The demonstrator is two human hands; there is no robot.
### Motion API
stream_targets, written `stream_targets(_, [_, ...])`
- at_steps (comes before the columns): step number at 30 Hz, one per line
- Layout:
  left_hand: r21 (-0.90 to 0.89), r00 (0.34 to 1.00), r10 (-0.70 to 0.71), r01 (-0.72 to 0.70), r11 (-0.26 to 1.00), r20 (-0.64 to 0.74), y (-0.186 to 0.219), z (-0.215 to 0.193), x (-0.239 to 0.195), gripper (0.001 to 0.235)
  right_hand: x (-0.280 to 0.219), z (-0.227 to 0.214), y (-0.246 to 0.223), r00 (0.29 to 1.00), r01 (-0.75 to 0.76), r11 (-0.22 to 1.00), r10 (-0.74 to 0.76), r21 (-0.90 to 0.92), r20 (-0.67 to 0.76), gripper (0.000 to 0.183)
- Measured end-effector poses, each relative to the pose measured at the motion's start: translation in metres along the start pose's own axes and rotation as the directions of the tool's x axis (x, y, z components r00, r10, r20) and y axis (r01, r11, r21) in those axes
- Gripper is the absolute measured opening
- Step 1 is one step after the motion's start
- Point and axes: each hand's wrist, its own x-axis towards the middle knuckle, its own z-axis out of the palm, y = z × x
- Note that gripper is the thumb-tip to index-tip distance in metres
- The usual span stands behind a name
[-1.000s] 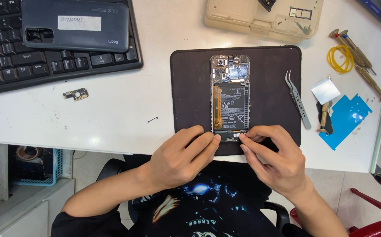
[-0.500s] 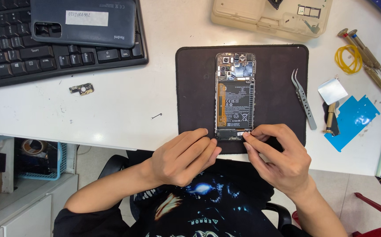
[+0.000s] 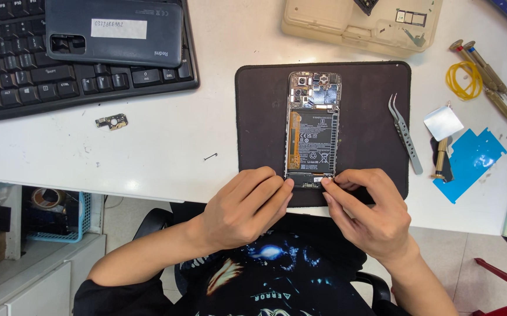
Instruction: The person works on a disassembled smartphone placed on a desk mat. They use tweezers to remove and reattach small ribbon cables and connectors near the battery, then lift the phone to inspect the edges.
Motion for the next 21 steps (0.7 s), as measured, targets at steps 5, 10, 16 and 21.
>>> stream_targets(5, [0.158,0.984,0.134,-0.152,0.976,0.121,-0.003,-0.002,0.0,0.016,-0.008,0.008,0.005,0.996,0.09,0.991,-0.091,-0.102,-0.003,0.031])
stream_targets(10, [0.247,0.958,0.198,-0.247,0.937,0.207,-0.001,-0.004,0.002,0.017,-0.01,0.007,0.003,0.995,0.093,0.991,-0.095,-0.101,-0.023,0.033])
stream_targets(16, [0.327,0.954,0.205,-0.269,0.906,0.217,0.002,0.002,0.006,0.031,0.001,0.001,-0.003,0.998,0.049,0.997,-0.048,-0.056,0.029,0.032])
stream_targets(21, [0.373,0.954,0.194,-0.27,0.888,0.227,0.002,0.007,0.008,0.037,-0.002,-0.006,-0.001,0.993,-0.107,0.992,0.103,0.074,0.057,0.035])
